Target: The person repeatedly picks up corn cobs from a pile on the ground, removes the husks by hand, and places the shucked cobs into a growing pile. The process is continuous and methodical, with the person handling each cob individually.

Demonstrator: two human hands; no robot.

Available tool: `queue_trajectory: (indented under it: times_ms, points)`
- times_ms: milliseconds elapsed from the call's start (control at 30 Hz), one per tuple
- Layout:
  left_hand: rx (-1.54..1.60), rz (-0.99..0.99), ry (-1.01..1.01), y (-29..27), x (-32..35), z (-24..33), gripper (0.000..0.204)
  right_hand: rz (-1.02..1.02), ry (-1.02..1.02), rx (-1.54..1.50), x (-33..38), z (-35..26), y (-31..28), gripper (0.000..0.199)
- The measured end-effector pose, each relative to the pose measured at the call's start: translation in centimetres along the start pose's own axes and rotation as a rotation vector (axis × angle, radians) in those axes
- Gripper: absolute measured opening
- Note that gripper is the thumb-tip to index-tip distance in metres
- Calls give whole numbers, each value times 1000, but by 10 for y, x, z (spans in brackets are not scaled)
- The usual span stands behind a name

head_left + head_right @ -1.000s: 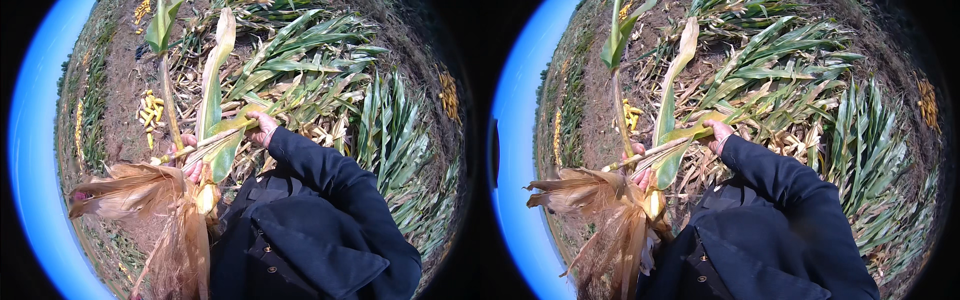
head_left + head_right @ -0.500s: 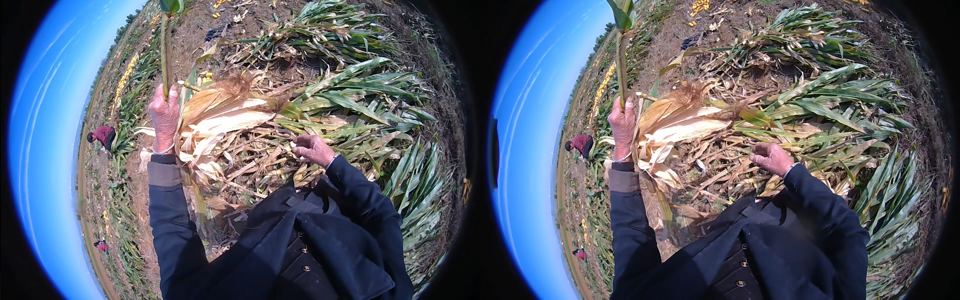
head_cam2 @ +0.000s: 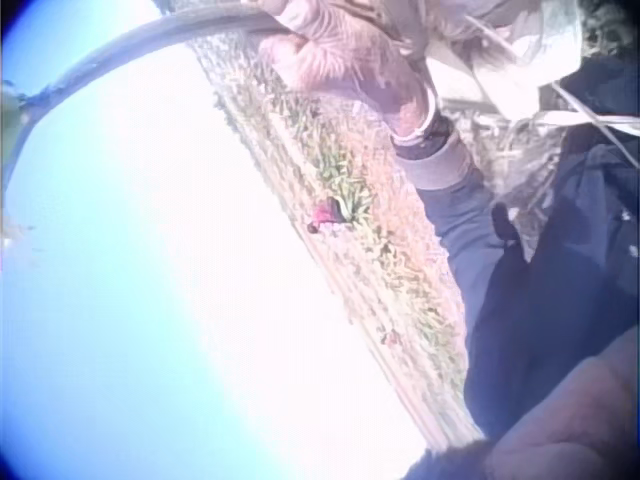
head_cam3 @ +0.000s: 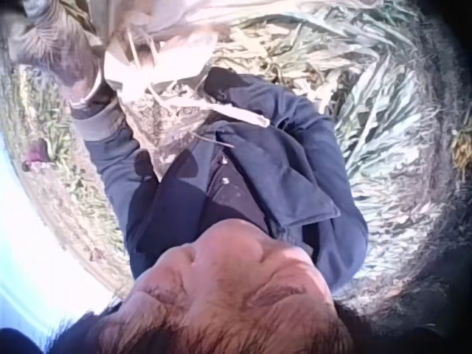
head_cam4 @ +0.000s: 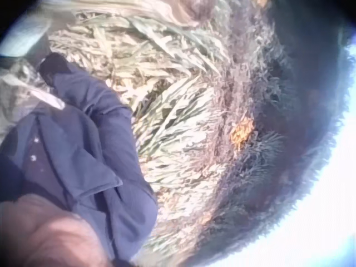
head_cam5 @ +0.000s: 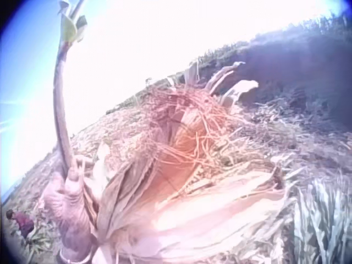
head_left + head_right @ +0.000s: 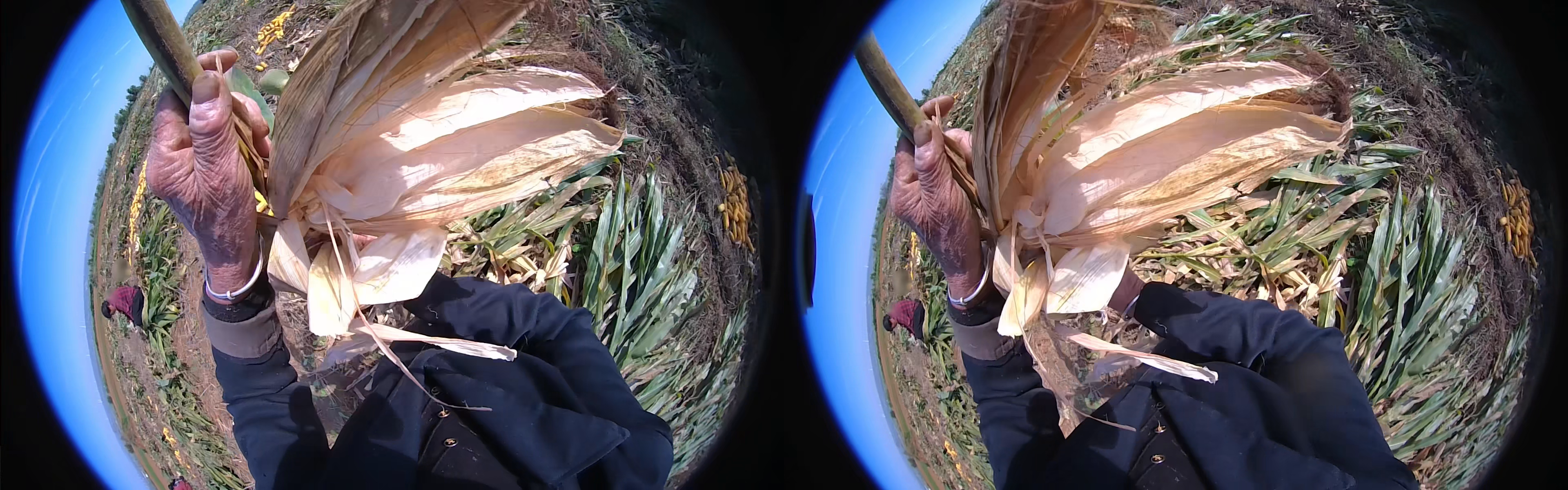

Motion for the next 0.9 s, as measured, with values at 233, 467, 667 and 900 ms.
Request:
queue_trajectory:
  times_ms: [233,467,667,900]
  points:
    - [-123,202,-673,-82,109,-206,29,406,-65,48,98,-78,-89,95]
    - [-25,-374,-1095,-4,321,-259,24,1297,-276,336,315,-188,-248,88]
    - [-57,-716,-1082,50,382,-250,21,1853,-342,607,533,-220,-275,83]
    - [18,-876,-1077,93,413,-242,19,2446,190,982,818,-185,-165,77]
Point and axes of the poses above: each hand's wrist, its own x-axis away from the middle knuckle, its own y-axis out of the palm, z = x × y, the point moved 6 cm from there along -x, towards the middle knuckle, and after that the axes turned 14 degrees about -x, right-handed, at the moved point
